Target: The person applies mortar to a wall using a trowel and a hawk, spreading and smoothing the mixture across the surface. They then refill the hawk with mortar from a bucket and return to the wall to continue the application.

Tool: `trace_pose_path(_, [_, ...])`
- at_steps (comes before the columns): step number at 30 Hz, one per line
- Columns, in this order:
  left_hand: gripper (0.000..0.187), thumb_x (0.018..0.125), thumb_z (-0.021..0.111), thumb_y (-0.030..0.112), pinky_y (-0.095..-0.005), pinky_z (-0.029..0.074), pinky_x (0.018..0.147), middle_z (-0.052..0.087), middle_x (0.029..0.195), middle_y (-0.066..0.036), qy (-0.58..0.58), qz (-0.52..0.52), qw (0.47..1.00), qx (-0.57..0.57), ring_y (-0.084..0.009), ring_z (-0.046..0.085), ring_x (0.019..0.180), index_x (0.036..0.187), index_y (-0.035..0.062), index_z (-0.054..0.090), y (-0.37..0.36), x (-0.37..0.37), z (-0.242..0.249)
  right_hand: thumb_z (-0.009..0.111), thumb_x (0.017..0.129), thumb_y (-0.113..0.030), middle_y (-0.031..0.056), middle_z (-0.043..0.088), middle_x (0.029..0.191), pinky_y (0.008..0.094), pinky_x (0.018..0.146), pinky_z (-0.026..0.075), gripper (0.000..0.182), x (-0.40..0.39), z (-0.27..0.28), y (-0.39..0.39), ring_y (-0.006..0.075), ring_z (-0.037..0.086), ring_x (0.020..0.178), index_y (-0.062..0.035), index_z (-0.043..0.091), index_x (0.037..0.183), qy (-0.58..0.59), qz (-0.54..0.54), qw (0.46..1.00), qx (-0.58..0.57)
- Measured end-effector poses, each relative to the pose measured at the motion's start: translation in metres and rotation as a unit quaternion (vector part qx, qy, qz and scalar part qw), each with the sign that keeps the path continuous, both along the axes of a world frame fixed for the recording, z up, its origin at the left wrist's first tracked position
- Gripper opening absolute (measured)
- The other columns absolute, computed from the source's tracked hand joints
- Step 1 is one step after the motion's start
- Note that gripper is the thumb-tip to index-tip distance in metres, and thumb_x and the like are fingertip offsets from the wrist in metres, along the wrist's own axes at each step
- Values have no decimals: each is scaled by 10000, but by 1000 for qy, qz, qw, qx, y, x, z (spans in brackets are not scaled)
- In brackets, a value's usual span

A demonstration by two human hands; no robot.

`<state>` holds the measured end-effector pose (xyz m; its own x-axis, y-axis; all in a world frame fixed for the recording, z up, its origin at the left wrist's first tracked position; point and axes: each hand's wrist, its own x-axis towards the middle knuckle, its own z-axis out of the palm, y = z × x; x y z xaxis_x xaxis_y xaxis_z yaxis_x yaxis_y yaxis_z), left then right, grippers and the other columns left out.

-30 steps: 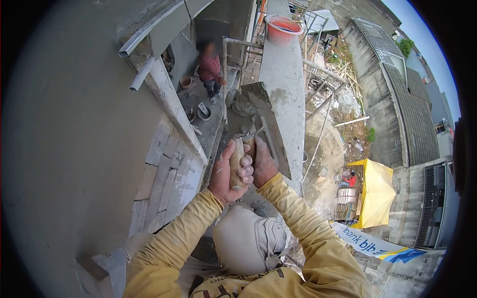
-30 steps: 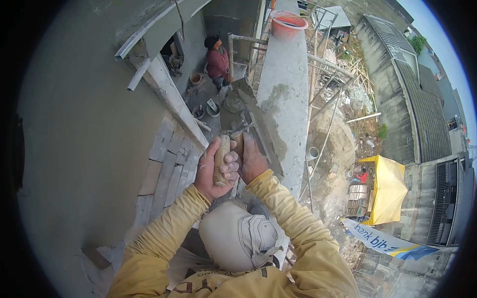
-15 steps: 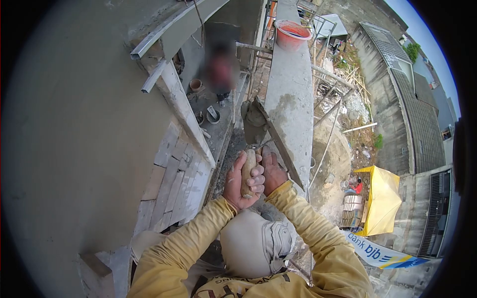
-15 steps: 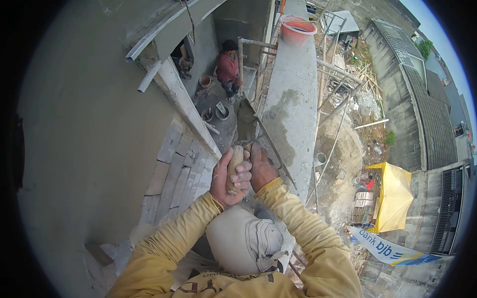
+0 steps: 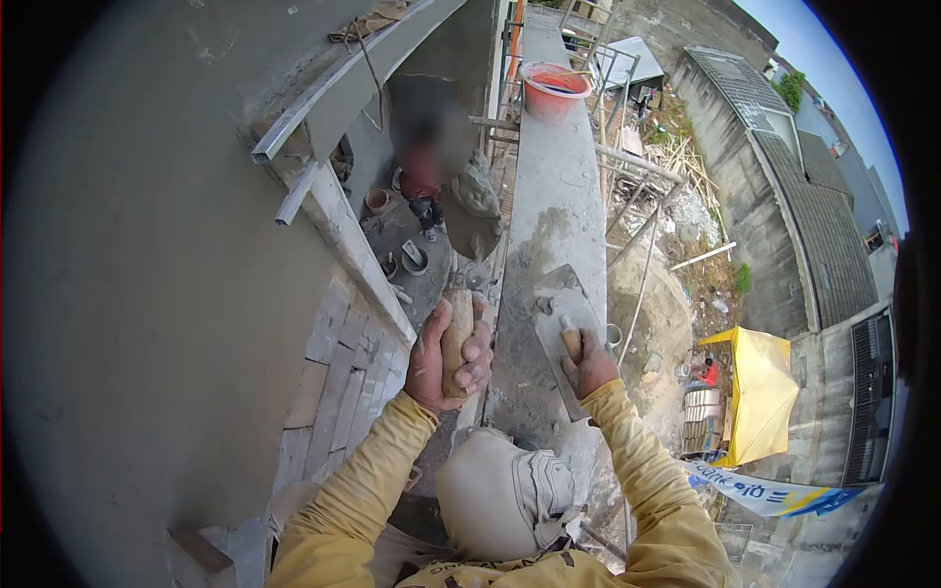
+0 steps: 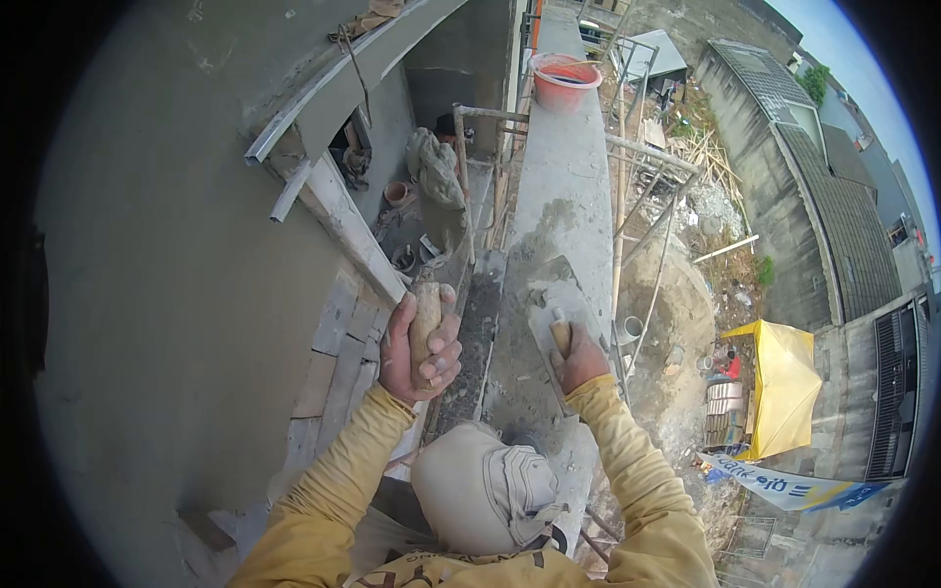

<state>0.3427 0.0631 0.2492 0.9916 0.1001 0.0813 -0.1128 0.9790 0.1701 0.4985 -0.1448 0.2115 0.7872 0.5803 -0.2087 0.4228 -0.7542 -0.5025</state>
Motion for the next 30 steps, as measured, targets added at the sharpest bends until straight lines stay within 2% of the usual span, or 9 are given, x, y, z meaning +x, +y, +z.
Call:
trace_pose_path(4, [441,969,505,450,-292,458,422,505,690,-40,55,135,953,264,-142,501,449,1223,100,422,20,6,25,598,888,-224,271,605,986,488,783,484,374,43,20,-18,464,590,907,-23,485,1182,-213,-9,970,117])
trace_pose_path(8, [427,908,638,302,-275,466,469,531,752,-39,30,256,868,425,-124,517,514,1216,94,427,46,18,52,596,905,-234,195,613,889,460,736,497,332,38,97,2,408,610,825,-19,498,1138,-250,-59,942,216])
trace_pose_path(9, [409,905,647,251,-270,470,490,530,763,-36,24,295,831,472,-117,526,545,1213,90,430,51,22,60,591,923,-248,153,625,910,433,730,505,322,37,119,6,359,618,819,-25,507,1139,-27,-118,938,325])
trace_pose_path(11, [410,878,664,139,-237,457,538,523,766,-17,15,329,812,481,-95,515,599,1212,84,433,67,33,61,554,973,-284,56,655,993,351,748,528,335,34,134,15,244,635,850,-47,527,1208,329,-132,765,538])
trace_pose_path(13, [424,858,661,66,-236,478,652,558,882,-35,31,412,676,610,-105,543,742,1213,75,429,89,39,62,526,981,-284,60,665,1050,353,793,529,361,26,118,36,266,642,916,-54,532,1259,134,22,808,574])
trace_pose_path(14, [451,836,679,32,-255,479,800,563,1070,-72,52,493,507,705,-121,530,914,1214,70,435,93,40,78,526,981,-284,60,665,1050,353,793,529,361,35,123,72,266,642,916,-54,532,1259,149,63,787,596])
trace_pose_path(17, [443,824,714,102,-321,484,873,552,1194,-112,39,475,531,701,-142,545,1064,1182,54,456,93,37,81,528,973,-274,68,665,1056,357,800,526,356,36,120,116,273,640,924,-51,538,1251,154,114,769,609])
trace_pose_path(20, [499,762,744,114,-369,513,796,598,1060,-131,90,502,364,779,-269,646,937,1173,71,463,87,20,90,530,965,-263,75,664,1062,361,806,524,352,36,120,152,279,638,932,-48,544,1243,157,153,753,621])
trace_pose_path(30, [502,745,734,206,-442,512,777,517,1066,-119,192,395,275,855,-360,593,950,1179,92,510,103,-57,62,537,940,-229,101,661,1082,374,829,515,337,6,113,261,302,633,959,-38,564,1217,179,269,700,638])
